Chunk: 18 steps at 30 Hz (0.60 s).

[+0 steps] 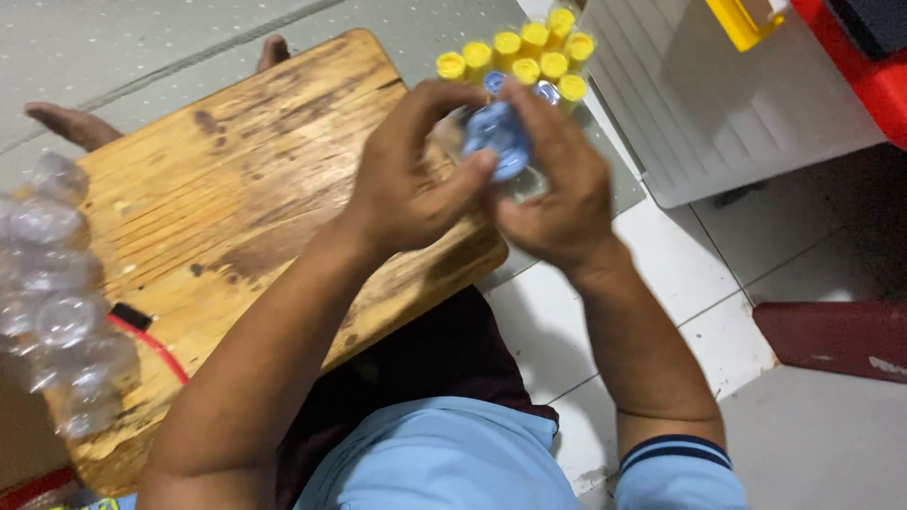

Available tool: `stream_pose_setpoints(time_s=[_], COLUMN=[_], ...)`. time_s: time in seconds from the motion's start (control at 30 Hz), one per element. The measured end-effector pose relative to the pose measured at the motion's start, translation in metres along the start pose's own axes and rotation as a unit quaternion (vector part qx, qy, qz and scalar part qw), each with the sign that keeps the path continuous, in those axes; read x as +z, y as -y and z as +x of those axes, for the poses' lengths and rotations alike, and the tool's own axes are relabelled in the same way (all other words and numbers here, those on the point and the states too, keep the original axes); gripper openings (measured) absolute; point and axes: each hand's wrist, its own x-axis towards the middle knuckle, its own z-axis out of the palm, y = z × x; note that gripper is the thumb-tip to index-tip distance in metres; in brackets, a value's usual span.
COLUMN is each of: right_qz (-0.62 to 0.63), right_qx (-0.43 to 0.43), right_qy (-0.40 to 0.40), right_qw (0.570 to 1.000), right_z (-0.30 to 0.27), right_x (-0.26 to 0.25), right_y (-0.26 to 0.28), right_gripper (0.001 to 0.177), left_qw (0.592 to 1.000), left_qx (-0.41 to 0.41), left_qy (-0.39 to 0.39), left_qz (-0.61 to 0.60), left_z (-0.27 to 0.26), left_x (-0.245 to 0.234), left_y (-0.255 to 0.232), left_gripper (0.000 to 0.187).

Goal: The person places a blue rolled cloth into a clear plastic container and sets it aside. They then pick up a yellow cloth, lay it flat on a wooden board, and use a red brush to sweep the surface repeatedly.

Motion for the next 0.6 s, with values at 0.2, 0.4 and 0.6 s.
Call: stream_pose_setpoints(time_s=[0.2, 0.4, 0.6], right_qz=[-0.121, -0.140, -0.184], right_qx=[0.075, 0.194, 0.249], right_qy=[0.002, 0.040, 0.037], right_qw=[0.990, 0.970, 0.950], right_z=[-0.019, -0.068, -0.092], right_x=[-0.047, -0.042, -0.021], right_y=[-0.068, -0.147, -0.214], right_gripper=[0.055, 0.062, 0.067], left_qw=[0.994, 0.970, 0.953], left_qx=[-0.062, -0.159, -0.126], left_qy=[0.055, 0.161, 0.209], left_qz=[0.065, 0.093, 0.179], left_z=[0.047, 0.059, 0.071], left_x=[0.103, 0.182, 0.210], left_y=[0.063, 0.142, 0.197], left_gripper=[0.036, 0.046, 0.060])
